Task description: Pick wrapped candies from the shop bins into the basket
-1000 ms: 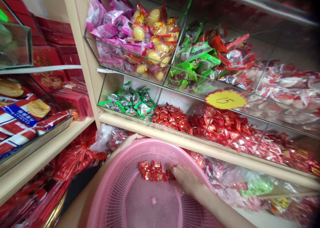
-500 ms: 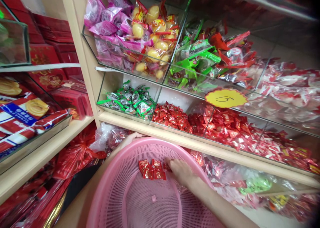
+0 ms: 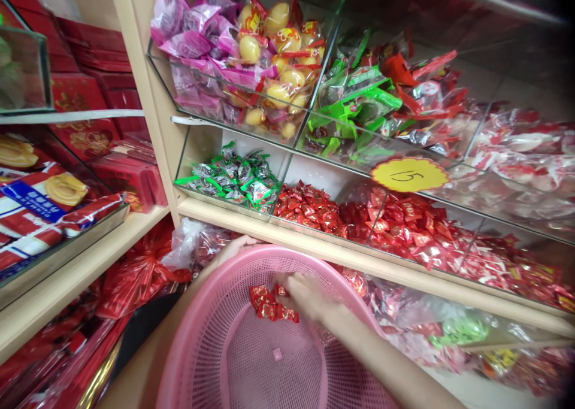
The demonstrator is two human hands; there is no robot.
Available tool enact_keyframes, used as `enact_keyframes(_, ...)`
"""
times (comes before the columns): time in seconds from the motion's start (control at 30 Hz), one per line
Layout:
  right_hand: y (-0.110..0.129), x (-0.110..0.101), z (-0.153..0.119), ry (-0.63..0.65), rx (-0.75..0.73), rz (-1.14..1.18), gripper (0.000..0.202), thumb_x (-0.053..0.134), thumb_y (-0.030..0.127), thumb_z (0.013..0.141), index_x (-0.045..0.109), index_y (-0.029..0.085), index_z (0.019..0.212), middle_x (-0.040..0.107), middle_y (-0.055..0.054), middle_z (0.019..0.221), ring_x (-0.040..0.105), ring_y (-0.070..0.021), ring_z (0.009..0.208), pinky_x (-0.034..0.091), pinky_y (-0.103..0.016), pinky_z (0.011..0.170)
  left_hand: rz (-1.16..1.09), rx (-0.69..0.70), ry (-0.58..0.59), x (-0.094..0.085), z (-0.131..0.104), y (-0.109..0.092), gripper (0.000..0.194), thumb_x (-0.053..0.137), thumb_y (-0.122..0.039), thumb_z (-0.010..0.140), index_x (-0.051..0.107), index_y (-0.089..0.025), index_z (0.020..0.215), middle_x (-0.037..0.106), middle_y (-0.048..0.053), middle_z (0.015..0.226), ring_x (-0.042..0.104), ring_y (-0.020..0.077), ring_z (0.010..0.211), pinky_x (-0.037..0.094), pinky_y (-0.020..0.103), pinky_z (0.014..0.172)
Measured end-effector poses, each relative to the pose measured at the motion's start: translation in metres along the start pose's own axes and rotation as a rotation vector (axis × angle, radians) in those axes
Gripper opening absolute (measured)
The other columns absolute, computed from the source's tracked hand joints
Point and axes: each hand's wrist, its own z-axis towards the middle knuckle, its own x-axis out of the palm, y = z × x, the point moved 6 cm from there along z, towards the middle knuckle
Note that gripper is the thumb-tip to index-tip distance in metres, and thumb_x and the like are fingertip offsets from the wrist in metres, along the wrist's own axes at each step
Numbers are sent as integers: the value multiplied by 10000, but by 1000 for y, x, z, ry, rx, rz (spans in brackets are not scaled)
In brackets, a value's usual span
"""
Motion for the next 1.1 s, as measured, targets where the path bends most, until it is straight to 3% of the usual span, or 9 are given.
enact_keyframes(0.07,15,-1,9,11,-34,-63,209,513,219,817,562,183,1017,654,-71,974,597,-194,881,419,-271,716,12,4,47,2,-11,21,450,419,-469,872,576,-67,1000,601,54,799,579,118,695,490,272,662)
enact_keyframes(0.13,23,0,18,23,-49,-114,209,511,211,817,569,168,1013,657,-82,978,602,-198,883,420,-275,712,17,20,83,4,-18,31,464,437,-482,859,584,-61,984,602,59,814,583,130,716,492,270,668)
enact_keyframes(0.43,21,9,36,70,-81,-135,207,599,229,759,602,155,952,667,-77,929,605,-200,845,419,-272,685,-3,82,131,2,-16,21,549,344,-545,872,589,-65,975,605,60,730,572,116,614,484,249,609)
enact_keyframes(0.6,15,9,34,77,-69,-118,211,598,215,751,593,142,948,656,-84,933,593,-204,842,418,-276,685,24,37,187,15,-30,30,456,408,-472,876,573,-71,1015,602,60,822,579,120,706,493,265,651)
enact_keyframes(0.8,4,7,23,2,-68,-60,204,558,202,778,565,168,980,649,-69,929,587,-191,851,414,-271,692,42,22,205,23,-41,30,437,436,-467,864,584,-68,965,598,56,803,579,125,718,490,278,679)
enact_keyframes(0.93,12,13,8,19,-87,-31,192,552,288,798,564,174,952,656,-67,856,603,-204,774,411,-280,635,48,19,213,23,-43,28,435,388,-453,888,605,-76,896,598,40,733,574,123,680,483,254,640)
enact_keyframes(1.1,24,21,-1,52,-58,-65,195,559,287,791,567,176,952,658,-78,928,613,-220,835,411,-285,656,82,-10,243,34,-57,32,404,455,-428,866,583,-60,974,602,63,830,583,126,739,492,277,687)
